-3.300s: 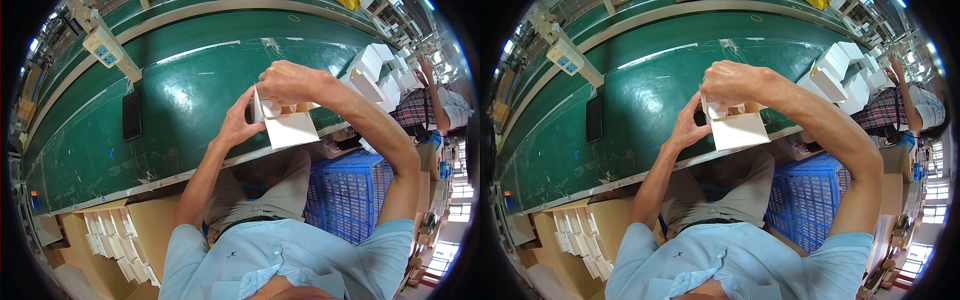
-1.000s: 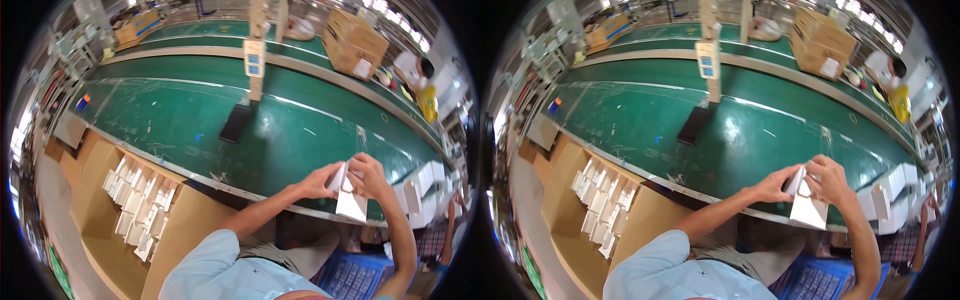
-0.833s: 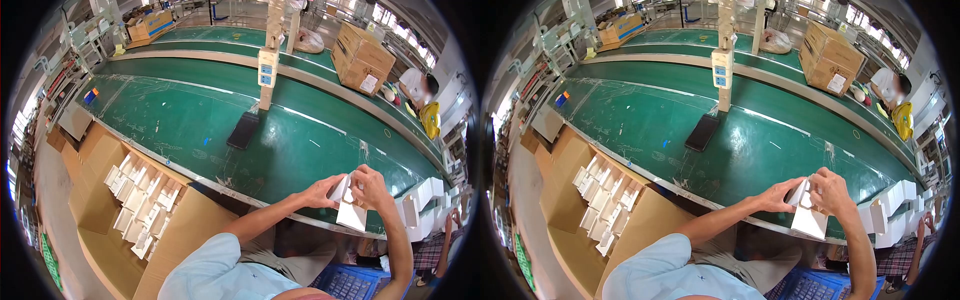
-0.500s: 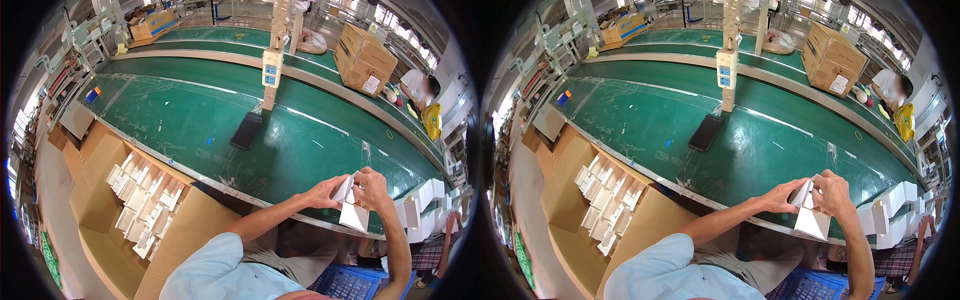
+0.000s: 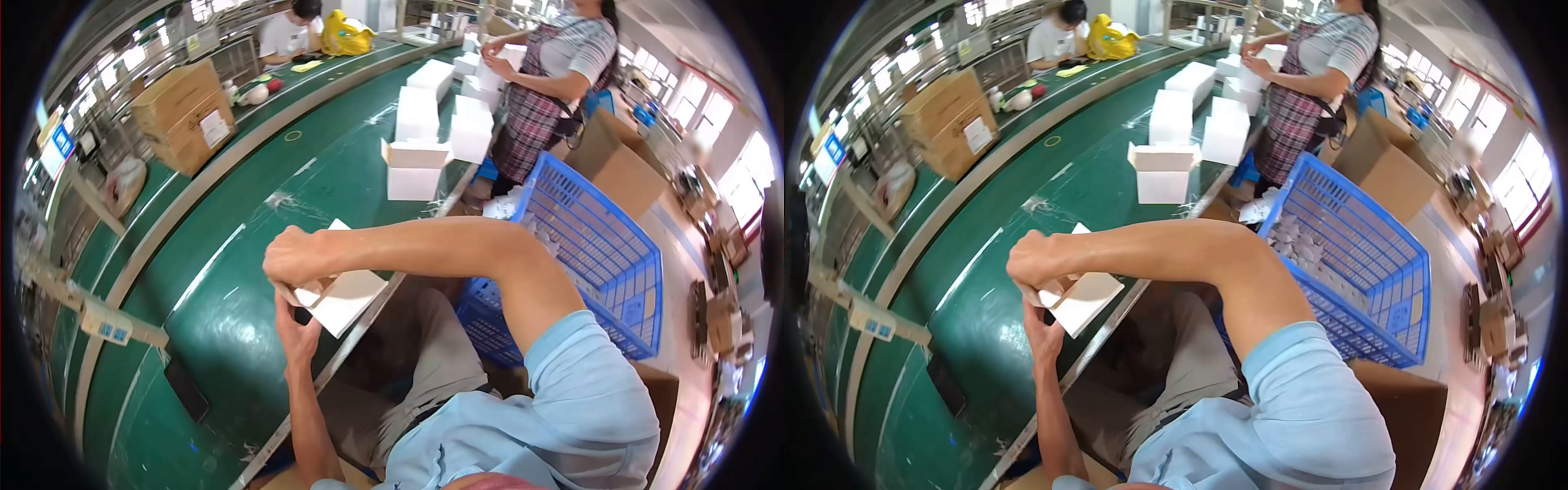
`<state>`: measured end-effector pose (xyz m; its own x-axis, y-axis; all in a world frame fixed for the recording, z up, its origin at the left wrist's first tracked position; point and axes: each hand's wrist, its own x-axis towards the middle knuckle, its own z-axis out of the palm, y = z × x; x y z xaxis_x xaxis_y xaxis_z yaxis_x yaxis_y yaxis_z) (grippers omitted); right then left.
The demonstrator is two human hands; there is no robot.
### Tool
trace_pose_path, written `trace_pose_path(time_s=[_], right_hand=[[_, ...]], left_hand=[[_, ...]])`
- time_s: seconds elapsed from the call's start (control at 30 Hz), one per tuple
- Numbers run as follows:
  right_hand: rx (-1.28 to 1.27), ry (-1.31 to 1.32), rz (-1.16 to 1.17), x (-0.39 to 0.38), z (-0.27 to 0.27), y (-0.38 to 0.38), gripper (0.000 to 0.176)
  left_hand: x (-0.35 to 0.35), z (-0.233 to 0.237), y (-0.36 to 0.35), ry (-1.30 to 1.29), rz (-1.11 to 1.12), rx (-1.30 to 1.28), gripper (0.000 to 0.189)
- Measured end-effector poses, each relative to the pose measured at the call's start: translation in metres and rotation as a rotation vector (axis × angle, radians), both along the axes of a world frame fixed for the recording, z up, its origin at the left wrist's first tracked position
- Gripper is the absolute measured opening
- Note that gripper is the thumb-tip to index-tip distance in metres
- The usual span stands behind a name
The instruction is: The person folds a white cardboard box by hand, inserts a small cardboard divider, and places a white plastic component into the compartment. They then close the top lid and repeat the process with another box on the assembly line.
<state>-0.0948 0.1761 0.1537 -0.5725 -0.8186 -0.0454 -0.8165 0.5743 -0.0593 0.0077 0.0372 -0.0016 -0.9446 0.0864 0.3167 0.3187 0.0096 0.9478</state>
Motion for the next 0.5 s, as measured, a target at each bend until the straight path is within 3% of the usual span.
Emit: trace_pose_path(time_s=[0.13, 0.2, 0.5], right_hand=[[0.029, 0.054, -0.037, -0.003, -0.002, -0.004, 0.017], [0.162, -0.055, -0.031, 0.001, 0.005, -0.008, 0.018], [0.102, -0.052, 0.096, 0.001, -0.002, 0.004, 0.028]], left_hand=[[0.003, 0.000, -0.001, 0.020, 0.003, -0.011, 0.096], [0.008, -0.003, -0.001, 0.018, 0.006, -0.025, 0.094], [0.003, -0.006, -0.001, -0.012, 0.004, -0.026, 0.089]])
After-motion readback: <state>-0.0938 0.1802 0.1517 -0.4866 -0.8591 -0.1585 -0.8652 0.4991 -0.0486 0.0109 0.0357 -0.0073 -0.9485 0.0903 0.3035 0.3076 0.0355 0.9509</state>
